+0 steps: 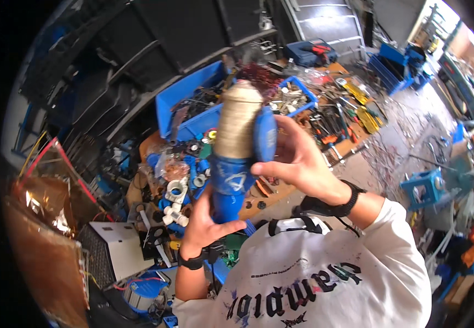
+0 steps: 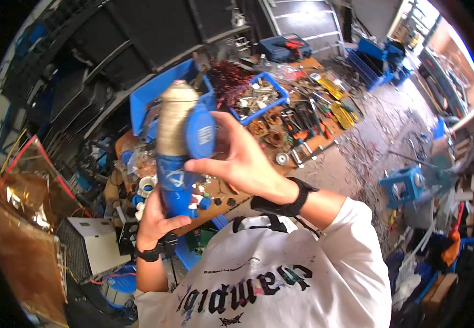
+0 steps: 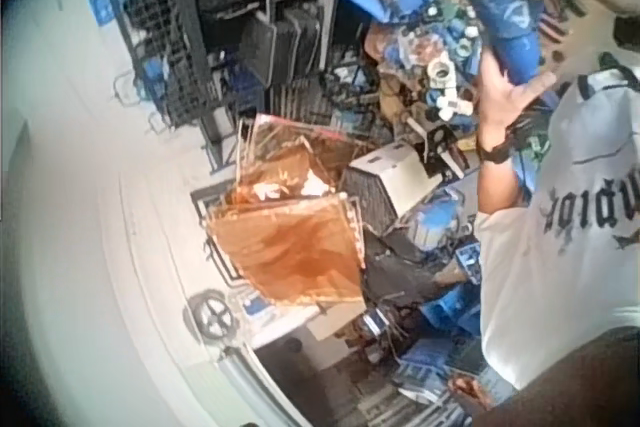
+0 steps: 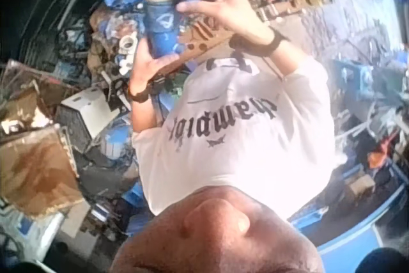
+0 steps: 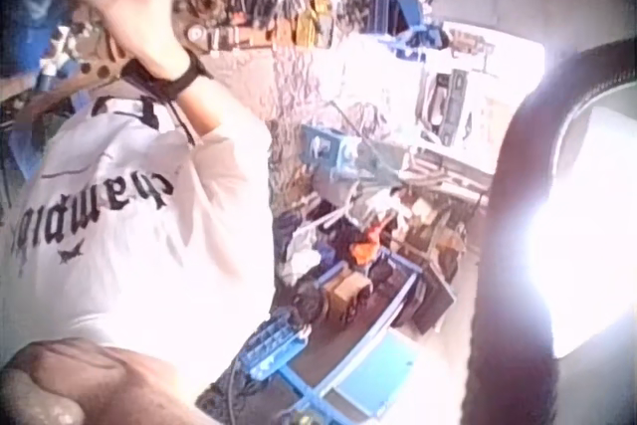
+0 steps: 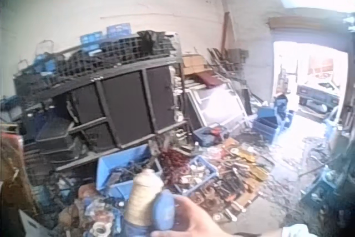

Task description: The person works on a blue cylindrical device, manipulating a white spool-like component and using a screwdriver to adjust internal parts. They then pick up a small black cooling fan and use the screwdriver to probe its center and wires. The person handles the objects over a cluttered workbench filled with tools and electronic components.

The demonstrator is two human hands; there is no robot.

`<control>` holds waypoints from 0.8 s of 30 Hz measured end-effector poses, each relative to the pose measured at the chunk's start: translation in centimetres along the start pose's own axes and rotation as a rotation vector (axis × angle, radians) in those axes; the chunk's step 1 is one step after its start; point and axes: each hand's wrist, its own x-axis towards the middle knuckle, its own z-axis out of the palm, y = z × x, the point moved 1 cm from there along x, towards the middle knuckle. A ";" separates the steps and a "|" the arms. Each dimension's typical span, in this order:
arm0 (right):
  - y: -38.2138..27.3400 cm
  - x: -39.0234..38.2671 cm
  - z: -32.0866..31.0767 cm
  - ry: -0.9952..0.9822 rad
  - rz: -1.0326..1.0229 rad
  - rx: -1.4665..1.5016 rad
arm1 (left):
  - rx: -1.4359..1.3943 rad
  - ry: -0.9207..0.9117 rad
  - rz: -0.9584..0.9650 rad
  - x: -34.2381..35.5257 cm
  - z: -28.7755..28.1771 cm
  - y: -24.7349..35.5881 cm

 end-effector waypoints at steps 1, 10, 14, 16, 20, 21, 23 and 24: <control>0.2 0.0 0.2 -0.010 -0.037 0.015 | -0.012 0.018 -0.027 0.1 0.1 0.2; 0.2 0.3 -1.2 -0.084 -0.156 -0.275 | 0.042 0.310 0.024 0.1 0.2 -1.8; 0.4 -0.9 -5.0 0.021 -0.180 -0.405 | 0.060 0.355 0.080 -2.4 -1.5 -2.0; 1.0 -1.9 -7.8 0.075 -0.195 -0.590 | 0.008 0.396 0.096 -3.7 -2.2 -2.3; 5.8 -4.6 -14.1 0.164 0.054 -0.857 | -0.037 0.497 0.103 -6.2 -3.4 -3.4; 7.7 -5.5 -15.6 0.169 0.072 -0.884 | -0.053 0.513 0.112 -6.8 -3.7 -3.7; 12.4 -7.4 -18.6 0.153 0.181 -1.124 | -0.024 0.584 0.092 -7.8 -4.0 -4.5; 14.8 -8.8 -19.9 0.130 0.214 -1.191 | -0.018 0.617 0.076 -8.3 -4.1 -4.8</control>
